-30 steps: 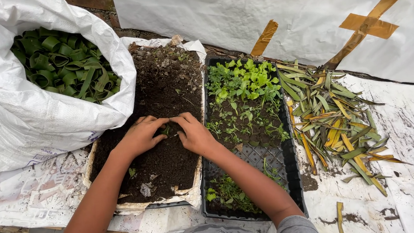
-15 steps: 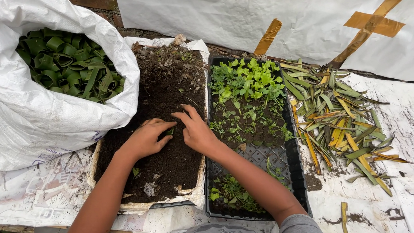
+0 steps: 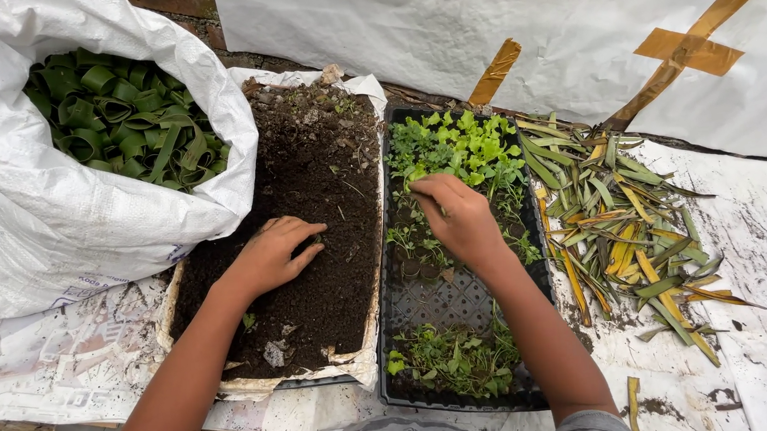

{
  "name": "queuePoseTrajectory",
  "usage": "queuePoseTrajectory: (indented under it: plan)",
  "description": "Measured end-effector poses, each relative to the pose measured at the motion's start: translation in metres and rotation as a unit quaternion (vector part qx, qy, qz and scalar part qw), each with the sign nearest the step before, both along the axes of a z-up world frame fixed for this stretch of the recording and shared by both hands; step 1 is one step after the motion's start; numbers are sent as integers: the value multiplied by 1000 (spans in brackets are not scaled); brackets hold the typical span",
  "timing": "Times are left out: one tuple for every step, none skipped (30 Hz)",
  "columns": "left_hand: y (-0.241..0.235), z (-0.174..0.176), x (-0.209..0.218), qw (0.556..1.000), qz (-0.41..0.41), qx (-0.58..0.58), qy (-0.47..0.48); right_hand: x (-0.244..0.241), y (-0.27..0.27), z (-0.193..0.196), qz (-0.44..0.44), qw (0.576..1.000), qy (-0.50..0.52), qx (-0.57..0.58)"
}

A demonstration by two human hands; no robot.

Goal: Transplanting small green seedlings from a nursery tray into a larger container of soil by hand.

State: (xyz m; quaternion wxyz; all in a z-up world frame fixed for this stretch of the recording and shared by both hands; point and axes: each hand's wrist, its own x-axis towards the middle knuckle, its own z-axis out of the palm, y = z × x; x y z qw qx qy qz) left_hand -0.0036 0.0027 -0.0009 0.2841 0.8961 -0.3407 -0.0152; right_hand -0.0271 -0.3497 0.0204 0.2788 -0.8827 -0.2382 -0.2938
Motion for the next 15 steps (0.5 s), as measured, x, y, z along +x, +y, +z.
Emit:
queuePoseTrajectory:
  plan:
    - [0, -1, -1, 1000, 0, -1, 1, -10, -13, 5, 0, 1000, 1, -1]
    - [0, -2, -1, 1000, -8, 3, 13, -22, -27, 11, 11, 998, 69, -2]
    - [-1, -3, -1, 1000, -15, 7, 26, -33, -41, 16, 23, 990, 136, -4]
    - [-2, 2, -4, 999, -19, 7, 31, -49, -43, 19, 19, 990, 141, -3]
    - [-4, 6, -7, 999, -18, 4, 32, -65, -46, 23, 27, 975, 218, -31]
    - [-5, 13, -9, 999, -16, 2, 32, -80, -48, 27, 35, 954, 292, -58]
    - [-5, 11, -6, 999, -19, 2, 35, -89, -53, 20, 32, 953, 294, -57]
    - [-5, 8, -6, 1000, -17, 4, 22, -101, -58, 12, 35, 920, 380, -93]
    - [-4, 5, -6, 1000, -15, 6, 9, -114, -63, 4, 37, 876, 463, -128]
    - [-5, 3, -6, 1000, -17, 6, 12, -127, -57, 15, 36, 875, 466, -128]
    - [-5, 2, -7, 1000, -17, 5, 7, -140, -51, 27, 40, 820, 549, -158]
    - [-4, 1, -8, 1000, -17, 5, 1, -155, -45, 38, 46, 756, 626, -186]
    - [-4, 2, -6, 1000, -19, 6, 5, -160, -52, 7, 45, 755, 628, -184]
    - [-5, 1, -7, 1000, -17, 9, 2, -167, -59, -24, 30, 774, 588, -233]
    - [-5, 2, -7, 1000, -15, 12, -1, -175, -66, -55, 16, 789, 545, -282]
